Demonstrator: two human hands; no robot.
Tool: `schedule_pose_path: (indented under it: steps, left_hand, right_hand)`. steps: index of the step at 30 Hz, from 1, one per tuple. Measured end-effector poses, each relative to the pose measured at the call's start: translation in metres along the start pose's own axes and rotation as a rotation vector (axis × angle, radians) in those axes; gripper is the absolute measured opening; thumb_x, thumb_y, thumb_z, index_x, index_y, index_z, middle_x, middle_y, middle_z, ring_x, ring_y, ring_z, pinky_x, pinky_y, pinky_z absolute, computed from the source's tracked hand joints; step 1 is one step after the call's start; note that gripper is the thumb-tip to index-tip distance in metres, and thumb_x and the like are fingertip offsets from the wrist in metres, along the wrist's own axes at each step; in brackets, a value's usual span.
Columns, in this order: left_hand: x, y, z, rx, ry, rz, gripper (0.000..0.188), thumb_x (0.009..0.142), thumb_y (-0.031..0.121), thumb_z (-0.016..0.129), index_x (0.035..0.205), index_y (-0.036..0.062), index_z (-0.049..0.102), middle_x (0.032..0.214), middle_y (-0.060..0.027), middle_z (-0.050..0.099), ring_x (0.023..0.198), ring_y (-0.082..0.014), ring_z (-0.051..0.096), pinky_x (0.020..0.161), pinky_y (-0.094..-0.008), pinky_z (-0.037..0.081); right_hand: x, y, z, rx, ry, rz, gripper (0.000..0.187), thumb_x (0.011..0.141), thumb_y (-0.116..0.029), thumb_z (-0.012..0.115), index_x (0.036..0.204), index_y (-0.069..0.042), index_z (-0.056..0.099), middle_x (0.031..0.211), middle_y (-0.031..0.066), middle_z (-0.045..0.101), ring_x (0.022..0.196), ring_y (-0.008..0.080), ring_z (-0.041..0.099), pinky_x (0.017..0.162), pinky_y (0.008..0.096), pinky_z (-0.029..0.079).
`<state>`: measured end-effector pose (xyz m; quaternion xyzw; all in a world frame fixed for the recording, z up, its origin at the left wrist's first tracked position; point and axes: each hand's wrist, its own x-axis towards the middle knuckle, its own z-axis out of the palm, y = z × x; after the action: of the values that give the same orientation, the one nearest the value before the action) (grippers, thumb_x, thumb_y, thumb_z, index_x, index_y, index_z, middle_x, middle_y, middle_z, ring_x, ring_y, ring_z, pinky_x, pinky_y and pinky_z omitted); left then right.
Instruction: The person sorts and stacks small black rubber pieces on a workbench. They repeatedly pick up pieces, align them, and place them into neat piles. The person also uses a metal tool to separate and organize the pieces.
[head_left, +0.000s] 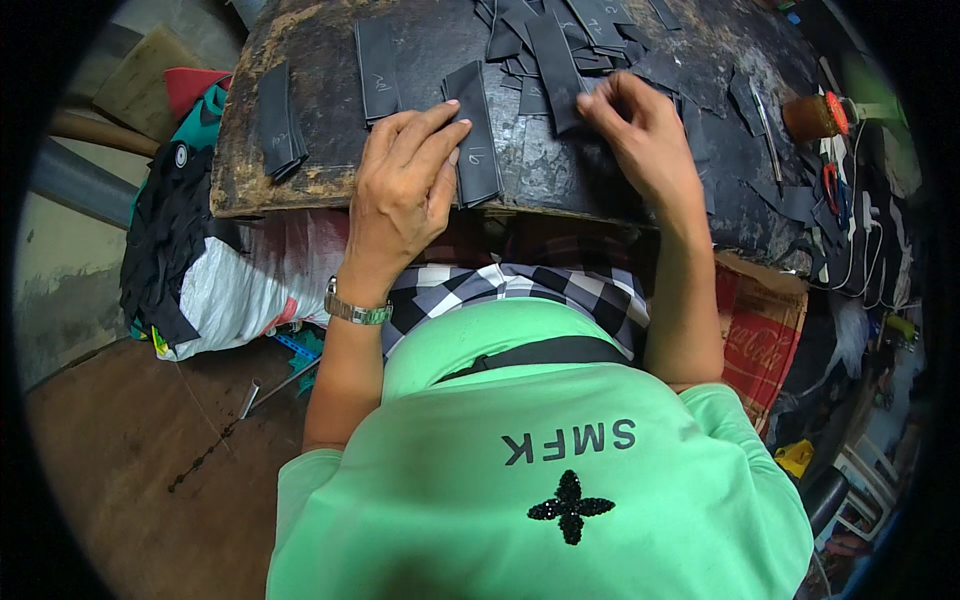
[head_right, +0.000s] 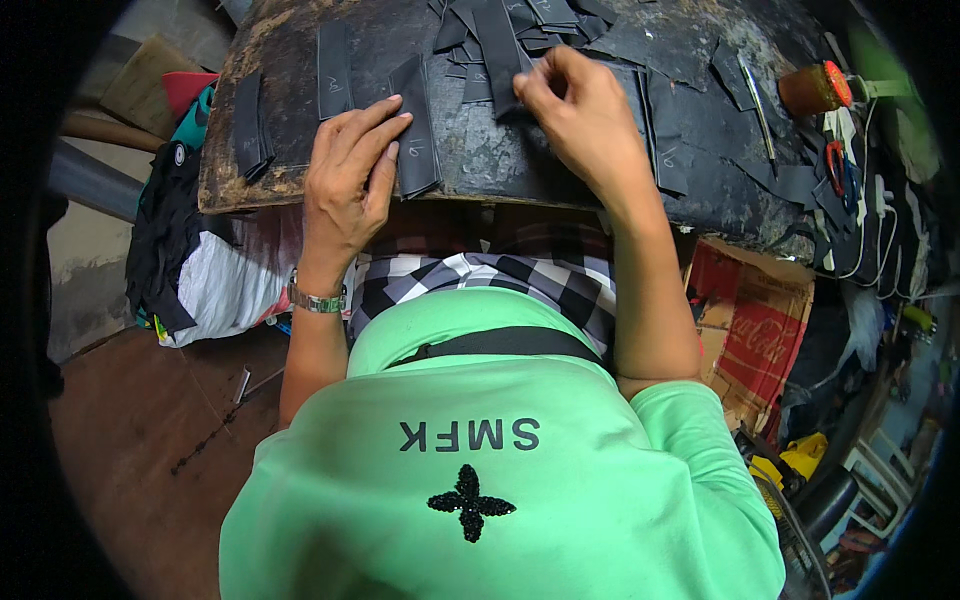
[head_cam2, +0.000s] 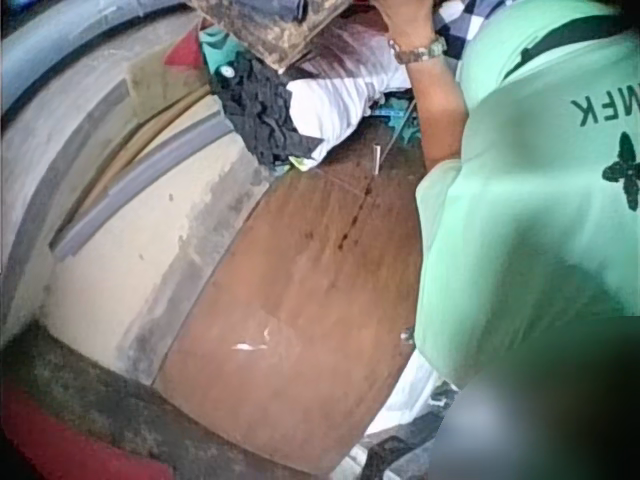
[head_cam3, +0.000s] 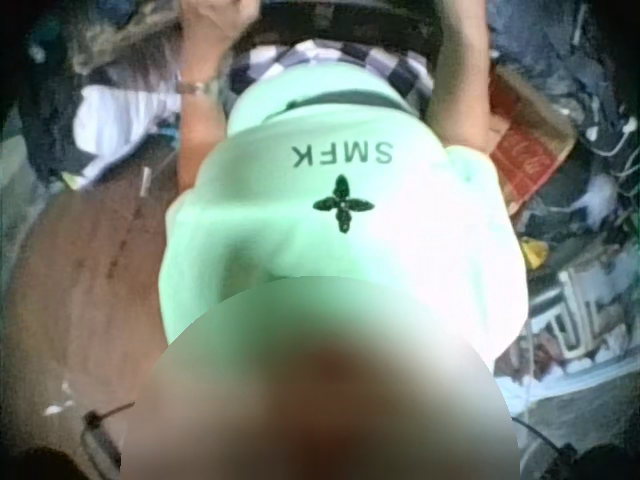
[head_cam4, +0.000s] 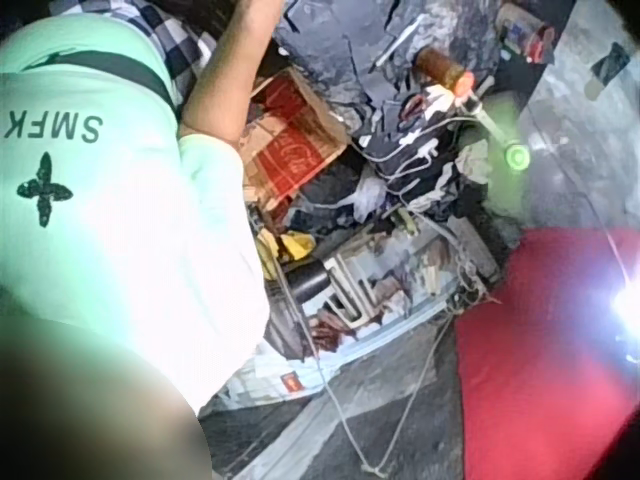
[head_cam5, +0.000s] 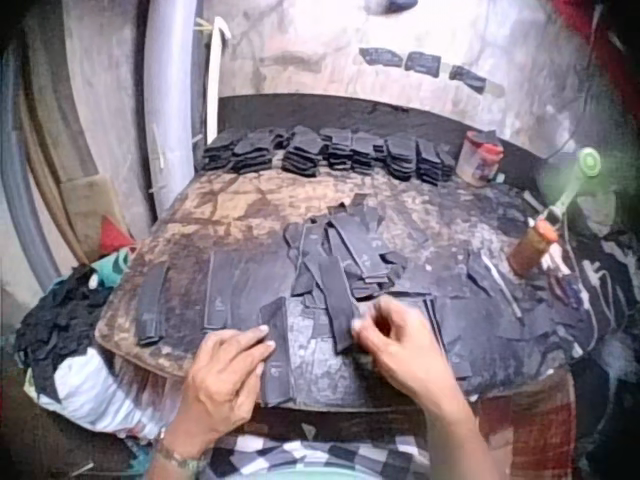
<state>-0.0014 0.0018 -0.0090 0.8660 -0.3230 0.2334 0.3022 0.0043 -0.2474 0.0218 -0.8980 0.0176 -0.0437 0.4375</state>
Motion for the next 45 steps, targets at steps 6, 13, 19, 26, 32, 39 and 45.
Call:
schedule_pose_path:
  steps: [6, 13, 19, 26, 32, 39, 45]
  left_hand:
    - [0.001, 0.000, 0.001, 0.029, -0.021, -0.003, 0.029, 0.080, 0.002, 0.063, 0.109, 0.0014, 0.068, 0.123, -0.0109, 0.065, 0.106, -0.0305, 0.059, 0.093, -0.0404, 0.048]
    - [0.000, 0.002, 0.003, 0.055, -0.047, -0.029, 0.040, 0.080, 0.002, 0.062, 0.119, 0.0071, 0.068, 0.128, -0.0064, 0.062, 0.108, -0.0291, 0.058, 0.094, -0.0398, 0.047]
    - [0.000, 0.002, 0.002, 0.061, -0.050, -0.022, 0.040, 0.080, 0.002, 0.061, 0.118, 0.0063, 0.068, 0.129, -0.0068, 0.063, 0.108, -0.0290, 0.057, 0.094, -0.0399, 0.047]
    - [0.000, 0.001, 0.001, 0.027, -0.024, -0.018, 0.034, 0.081, 0.005, 0.061, 0.114, 0.0047, 0.069, 0.127, -0.0087, 0.064, 0.105, -0.0308, 0.060, 0.093, -0.0406, 0.047]
    - [0.000, 0.001, 0.000, -0.009, -0.020, -0.022, 0.032, 0.080, 0.007, 0.062, 0.112, 0.0034, 0.069, 0.127, -0.0097, 0.064, 0.106, -0.0318, 0.060, 0.093, -0.0409, 0.047]
    - [0.000, 0.002, -0.004, -0.047, -0.044, -0.023, 0.036, 0.077, 0.014, 0.067, 0.111, 0.0018, 0.068, 0.127, -0.0129, 0.063, 0.108, -0.0329, 0.059, 0.095, -0.0421, 0.046]
    - [0.003, 0.004, -0.007, -0.045, -0.064, -0.048, 0.038, 0.075, 0.013, 0.067, 0.112, 0.0015, 0.066, 0.129, -0.0157, 0.060, 0.110, -0.0349, 0.057, 0.096, -0.0435, 0.046]
  right_hand:
    - [-0.044, -0.009, -0.015, -0.001, -0.072, 0.148, 0.024, 0.087, -0.019, 0.066, 0.083, 0.004, 0.062, 0.066, 0.0120, 0.059, 0.061, 0.0166, 0.053, 0.062, 0.0328, 0.045]
    - [-0.047, -0.009, -0.016, -0.123, -0.081, 0.082, 0.024, 0.092, -0.019, 0.065, 0.086, 0.005, 0.062, 0.063, 0.0025, 0.050, 0.061, 0.0076, 0.043, 0.055, 0.0281, 0.037]
    - [-0.045, 0.001, -0.016, -0.035, -0.044, 0.093, 0.025, 0.095, -0.019, 0.063, 0.090, 0.005, 0.064, 0.067, 0.0029, 0.056, 0.064, 0.0081, 0.047, 0.058, 0.0269, 0.041]
    - [-0.037, -0.004, 0.004, -0.156, 0.136, -0.076, 0.022, 0.087, -0.017, 0.069, 0.095, 0.003, 0.066, 0.086, 0.0185, 0.065, 0.078, 0.0339, 0.064, 0.074, 0.0410, 0.050]
    - [-0.023, -0.010, 0.018, -0.287, 0.130, -0.182, 0.022, 0.083, -0.012, 0.071, 0.099, 0.000, 0.062, 0.093, 0.0183, 0.063, 0.091, 0.0376, 0.062, 0.081, 0.0444, 0.049]
    - [-0.015, -0.016, 0.017, 0.057, -0.015, -0.075, 0.019, 0.086, -0.006, 0.068, 0.102, 0.002, 0.062, 0.092, 0.0134, 0.067, 0.078, 0.0277, 0.064, 0.073, 0.0359, 0.050]
    - [-0.013, -0.042, 0.020, 0.856, -0.136, 0.071, 0.020, 0.092, -0.007, 0.065, 0.111, -0.001, 0.061, 0.087, -0.0006, 0.063, 0.071, 0.0029, 0.055, 0.060, 0.0168, 0.043]
